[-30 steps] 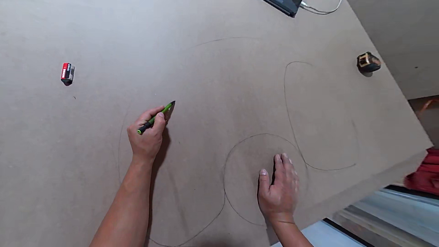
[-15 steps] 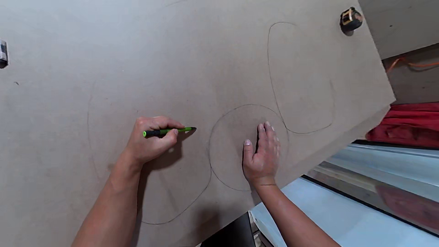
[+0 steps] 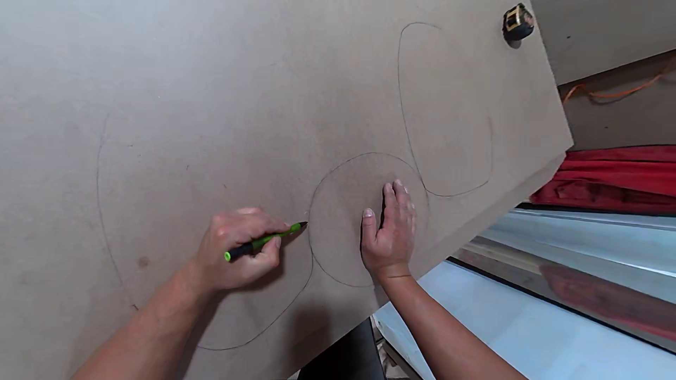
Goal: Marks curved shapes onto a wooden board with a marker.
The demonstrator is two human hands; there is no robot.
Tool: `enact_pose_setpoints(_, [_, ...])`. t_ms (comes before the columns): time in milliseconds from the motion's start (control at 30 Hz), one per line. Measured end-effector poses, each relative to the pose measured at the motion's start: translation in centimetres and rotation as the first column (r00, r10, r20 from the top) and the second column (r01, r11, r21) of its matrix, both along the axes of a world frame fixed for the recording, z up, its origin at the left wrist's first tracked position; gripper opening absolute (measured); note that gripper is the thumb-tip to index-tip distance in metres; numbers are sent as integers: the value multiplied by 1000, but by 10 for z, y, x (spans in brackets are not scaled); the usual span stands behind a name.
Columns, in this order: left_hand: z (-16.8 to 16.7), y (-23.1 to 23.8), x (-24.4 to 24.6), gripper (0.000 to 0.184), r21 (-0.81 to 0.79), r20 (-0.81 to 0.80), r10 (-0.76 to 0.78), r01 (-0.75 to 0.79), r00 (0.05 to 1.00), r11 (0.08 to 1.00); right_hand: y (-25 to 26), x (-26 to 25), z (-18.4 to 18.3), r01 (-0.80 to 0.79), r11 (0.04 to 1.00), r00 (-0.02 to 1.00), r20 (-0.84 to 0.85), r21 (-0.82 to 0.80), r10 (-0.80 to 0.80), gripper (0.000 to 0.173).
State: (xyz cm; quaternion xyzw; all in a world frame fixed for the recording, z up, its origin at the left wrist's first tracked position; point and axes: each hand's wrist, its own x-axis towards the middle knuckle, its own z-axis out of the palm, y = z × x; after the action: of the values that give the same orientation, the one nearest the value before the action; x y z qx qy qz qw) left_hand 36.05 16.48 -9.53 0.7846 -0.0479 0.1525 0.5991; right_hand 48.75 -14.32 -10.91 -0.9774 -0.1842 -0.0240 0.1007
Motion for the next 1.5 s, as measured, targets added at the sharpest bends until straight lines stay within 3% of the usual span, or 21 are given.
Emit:
enact_pose_setpoints(567, [-11, -19, -14, 21, 92, 66, -186, 180, 980, 979, 0, 1, -1, -14, 1000, 1000, -4, -7, 14, 67])
enact_pose_setpoints(667, [-9, -18, -13, 21, 107, 62, -129, 122, 990, 987, -1, 1, -2, -14, 1000, 1000, 0, 7, 14, 67])
enact_pose_setpoints(833, [-1, -12, -9, 21, 129, 51, 121, -127, 991, 983, -1, 1, 0, -10, 1000, 1000, -12, -7, 10, 68])
enact_pose_setpoints(1033, [-7, -18, -12, 20, 96, 56, -107, 101, 993, 990, -1, 1, -2, -6, 1000, 1000, -11, -6, 6, 67])
enact_pose_setpoints(1267, [0, 0, -1, 21, 96, -19, 261, -258, 965, 961, 0, 3, -1, -10, 1000, 1000, -9, 9, 10, 68])
enact_pose_setpoints(1433, [-2, 1, -3, 19, 56, 10, 114, -115, 993, 992, -2, 4, -2, -22, 1000, 1000, -1, 8, 22, 68])
enact_pose_setpoints(1500, [-3, 0, -2, 19, 57, -4, 124, -124, 992, 991, -3, 4, -4, -24, 1000, 1000, 13, 11, 24, 67])
